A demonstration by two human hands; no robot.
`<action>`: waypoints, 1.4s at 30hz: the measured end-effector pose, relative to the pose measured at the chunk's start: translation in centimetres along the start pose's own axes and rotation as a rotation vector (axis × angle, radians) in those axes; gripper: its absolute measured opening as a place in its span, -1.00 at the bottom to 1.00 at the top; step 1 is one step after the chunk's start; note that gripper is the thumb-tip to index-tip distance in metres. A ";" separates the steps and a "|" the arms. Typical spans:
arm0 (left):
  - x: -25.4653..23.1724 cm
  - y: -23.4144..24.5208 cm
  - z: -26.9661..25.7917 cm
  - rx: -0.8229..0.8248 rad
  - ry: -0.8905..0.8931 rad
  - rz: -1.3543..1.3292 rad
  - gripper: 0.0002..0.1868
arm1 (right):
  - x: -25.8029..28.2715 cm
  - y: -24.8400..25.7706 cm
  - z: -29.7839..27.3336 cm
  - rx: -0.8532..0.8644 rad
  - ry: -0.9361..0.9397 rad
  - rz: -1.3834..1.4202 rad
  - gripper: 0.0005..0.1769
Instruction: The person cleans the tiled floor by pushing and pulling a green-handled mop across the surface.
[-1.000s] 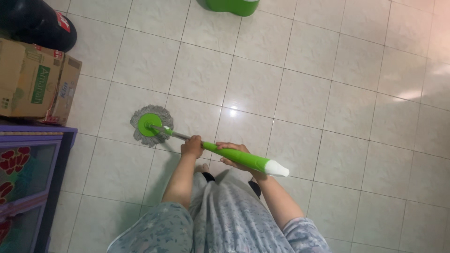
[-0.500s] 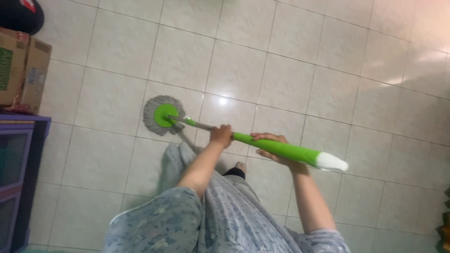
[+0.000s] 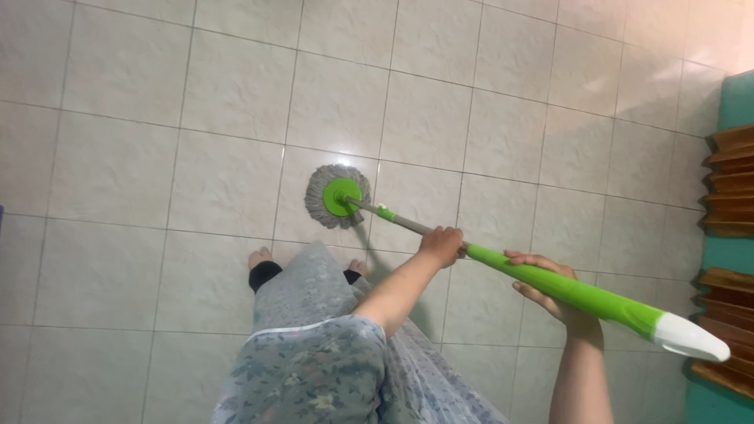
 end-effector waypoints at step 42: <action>36.9 25.2 -23.8 -0.079 0.675 0.184 -0.54 | 15.8 -37.3 25.8 0.249 0.305 0.442 -0.73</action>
Point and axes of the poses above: each hand's wrist, its own z-axis towards the middle knuckle, its own y-axis out of the back of the hand, x = y × z, the point moved 1 cm from there along z, towards the middle knuckle, and after that the axes turned 7 degrees about -y, right-handed, at the moved point
